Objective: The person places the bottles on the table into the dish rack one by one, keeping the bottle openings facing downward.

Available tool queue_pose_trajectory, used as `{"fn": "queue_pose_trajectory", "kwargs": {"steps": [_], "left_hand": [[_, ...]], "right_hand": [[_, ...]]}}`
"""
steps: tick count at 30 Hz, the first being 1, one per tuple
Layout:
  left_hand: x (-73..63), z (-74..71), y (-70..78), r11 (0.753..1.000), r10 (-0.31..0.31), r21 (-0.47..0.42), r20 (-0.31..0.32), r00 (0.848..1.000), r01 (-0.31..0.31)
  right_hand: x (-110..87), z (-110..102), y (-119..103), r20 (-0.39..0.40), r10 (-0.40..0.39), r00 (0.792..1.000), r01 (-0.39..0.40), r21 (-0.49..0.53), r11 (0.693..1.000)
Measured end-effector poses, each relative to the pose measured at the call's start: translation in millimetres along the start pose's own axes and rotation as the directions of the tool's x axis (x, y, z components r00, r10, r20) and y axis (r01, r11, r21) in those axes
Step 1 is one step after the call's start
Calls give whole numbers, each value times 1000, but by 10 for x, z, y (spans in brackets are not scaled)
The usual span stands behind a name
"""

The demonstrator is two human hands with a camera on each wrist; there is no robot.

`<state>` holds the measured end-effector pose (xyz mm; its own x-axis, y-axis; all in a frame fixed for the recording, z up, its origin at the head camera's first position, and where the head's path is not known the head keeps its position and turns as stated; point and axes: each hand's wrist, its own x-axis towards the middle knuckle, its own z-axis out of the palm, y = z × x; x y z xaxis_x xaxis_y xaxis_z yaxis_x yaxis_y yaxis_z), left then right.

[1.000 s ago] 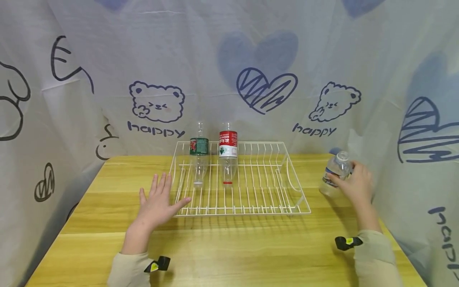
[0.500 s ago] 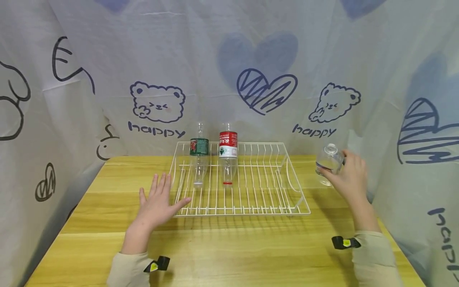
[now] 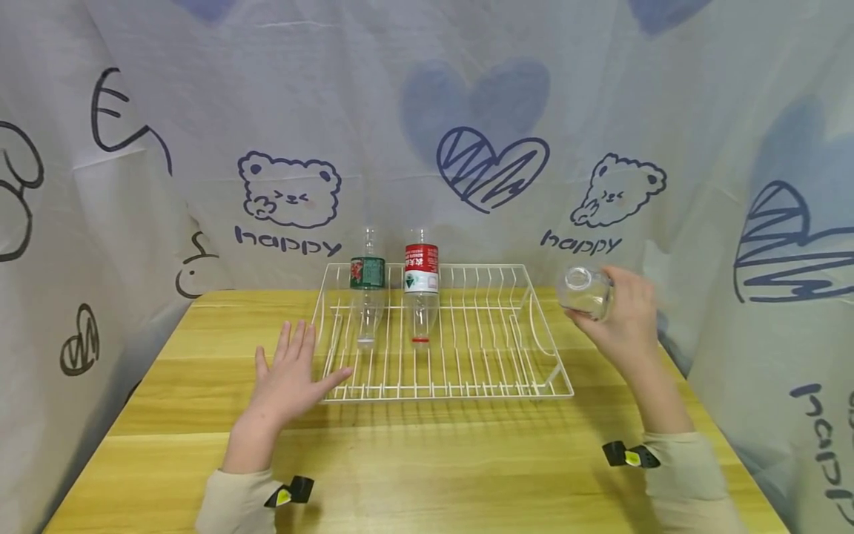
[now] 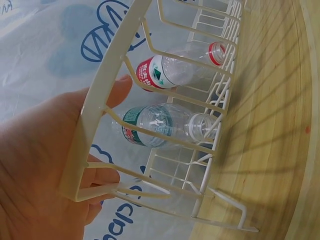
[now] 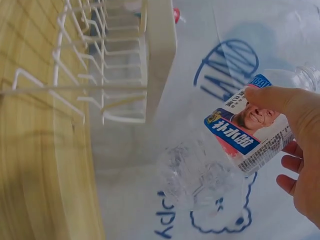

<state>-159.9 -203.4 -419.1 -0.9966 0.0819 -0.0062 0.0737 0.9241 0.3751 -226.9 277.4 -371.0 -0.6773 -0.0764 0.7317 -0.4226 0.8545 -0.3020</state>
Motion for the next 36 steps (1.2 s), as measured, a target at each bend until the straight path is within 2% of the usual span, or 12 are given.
{"fn": "queue_pose_trajectory", "kwargs": {"steps": [6,11,20,26,29,31,36], "left_hand": [[-15,-28,26,1000,5,4,-10,1000,-5],[-7,-53,38,1000,18,15,-25,1000,-17],[25,-121,84,997,41,68,-34,999,-38],[133,-232,249,983,123,145,-61,990,-113],[216,-315,425,960,189,219,-53,980,-174],[270,-377,565,936,244,272,-42,969,-224],[373,-494,915,844,388,407,-15,922,-349]], "right_hand": [[4,63,-159,-32,-160,987,160,18,987],[-5,106,-290,-44,-251,967,251,4,968],[-48,151,-454,-6,-327,945,327,7,945],[-67,201,-532,5,-361,932,361,27,932],[-71,220,-575,13,-368,930,367,42,929],[-73,233,-601,13,-372,928,371,53,927],[-72,259,-670,3,-392,920,391,71,918]]}}
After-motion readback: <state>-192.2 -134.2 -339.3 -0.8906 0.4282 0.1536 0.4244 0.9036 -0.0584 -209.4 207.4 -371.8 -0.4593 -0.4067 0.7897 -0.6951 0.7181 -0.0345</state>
